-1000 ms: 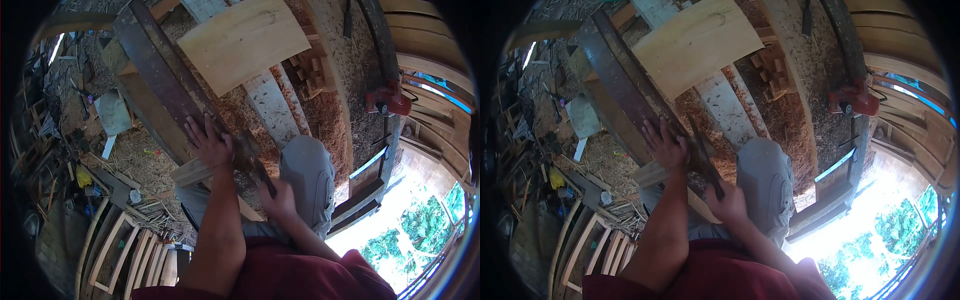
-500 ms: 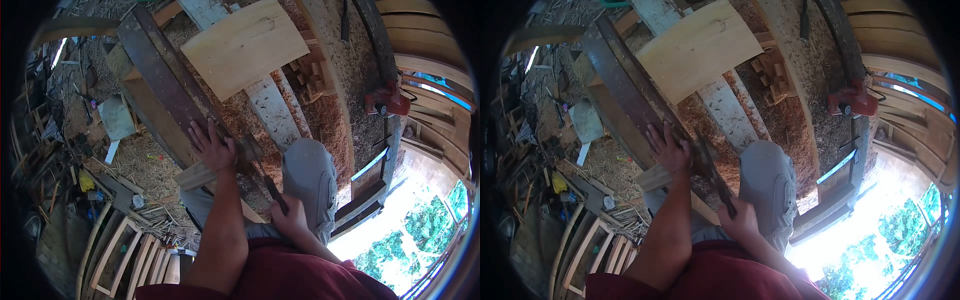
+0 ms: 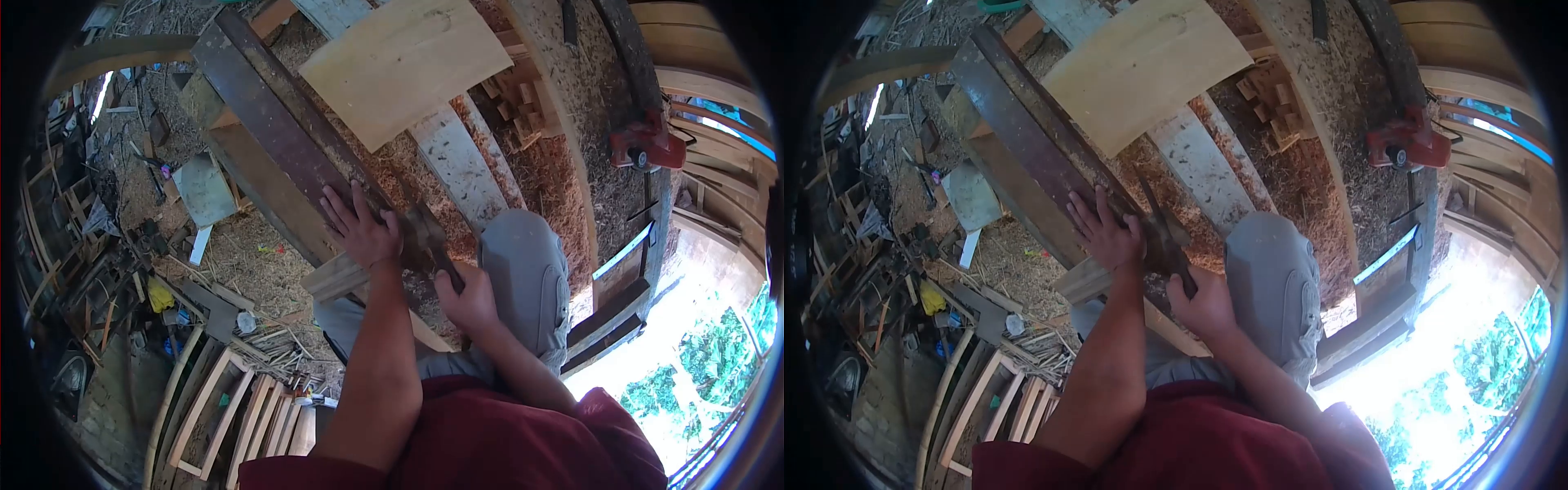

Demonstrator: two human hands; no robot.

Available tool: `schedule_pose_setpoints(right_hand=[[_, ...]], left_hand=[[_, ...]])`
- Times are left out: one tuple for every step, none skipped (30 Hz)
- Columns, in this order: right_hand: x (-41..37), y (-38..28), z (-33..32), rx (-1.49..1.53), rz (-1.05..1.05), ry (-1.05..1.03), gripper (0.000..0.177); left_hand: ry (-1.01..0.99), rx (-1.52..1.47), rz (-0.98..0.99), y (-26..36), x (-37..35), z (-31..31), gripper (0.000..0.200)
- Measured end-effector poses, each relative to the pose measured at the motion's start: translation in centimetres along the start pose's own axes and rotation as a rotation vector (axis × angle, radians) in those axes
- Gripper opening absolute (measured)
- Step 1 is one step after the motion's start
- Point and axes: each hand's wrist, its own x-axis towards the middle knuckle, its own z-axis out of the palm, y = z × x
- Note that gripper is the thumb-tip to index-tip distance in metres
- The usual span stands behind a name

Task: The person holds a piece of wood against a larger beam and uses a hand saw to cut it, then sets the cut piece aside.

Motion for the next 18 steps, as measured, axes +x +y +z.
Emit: schedule_pose_setpoints(right_hand=[[-0.5,-0.8,-0.3,-0.03,0.031,-0.02,0.034],[-1.9,-1.3,-1.3,-0.03,0.044,-0.042,0.034],[-4.3,-1.3,-2.7,-0.028,0.062,-0.064,0.034],[-5.2,-1.2,-3.3,-0.031,0.066,-0.078,0.035],[-5.3,-1.2,-3.3,-0.026,0.076,-0.074,0.035],[-5.2,-1.1,-3.3,-0.023,0.08,-0.077,0.035],[-5.1,-0.8,-3.2,-0.019,0.084,-0.081,0.035],[-3.9,-0.5,-2.2,0.011,0.075,-0.05,0.034],[-1.6,0.0,-0.6,0.04,0.067,-0.021,0.033],[-0.4,0.2,0.3,0.071,0.055,0.011,0.033],[-0.9,0.0,-0.1,-0.027,0.019,0.002,0.032],[-2.3,0.0,-1.0,-0.025,0.032,-0.023,0.032],[-4.6,0.1,-2.2,-0.024,0.057,-0.052,0.033],[-6.3,0.0,-3.3,-0.03,0.082,-0.082,0.033],[-6.7,-0.4,-4.1,-0.018,0.099,-0.096,0.034],[-5.3,-0.4,-3.6,-0.007,0.084,-0.074,0.033],[-3.3,-0.5,-2.4,0.005,0.076,-0.054,0.032],[-2.3,-0.4,-1.4,0.015,0.067,-0.038,0.031]], left_hand=[[0.005,0.001,-0.002,-0.1,0.1,0.1,0.084],[0.007,-0.003,-0.002,0.0,0.2,0.2,0.084],[0.003,-0.005,0.0,-0.1,0.0,0.2,0.084],[0.004,-0.005,0.01,0.0,0.2,0.4,0.085],[0.005,-0.001,0.013,-0.1,0.0,0.3,0.085],[0.01,0.005,0.009,-0.1,0.1,0.2,0.085],[0.017,0.004,0.011,0.1,0.3,0.2,0.085],[0.017,0.006,0.013,0.0,0.3,0.2,0.085],[0.016,0.01,0.013,0.0,0.0,0.1,0.085],[0.012,0.01,0.001,-0.1,-0.3,0.2,0.085],[0.013,0.009,-0.001,-0.1,-0.2,0.3,0.085],[0.01,0.01,0.005,-0.3,0.0,0.5,0.085],[0.006,0.013,0.01,-0.5,0.0,0.3,0.084],[0.0,0.014,0.009,-0.5,-0.1,0.2,0.084],[0.005,0.007,0.0,-0.1,0.0,0.3,0.084],[0.016,-0.002,0.005,0.1,0.3,0.4,0.084],[0.02,-0.008,0.011,0.0,0.3,0.3,0.083],[0.025,-0.014,0.014,-0.1,0.0,0.2,0.083]])
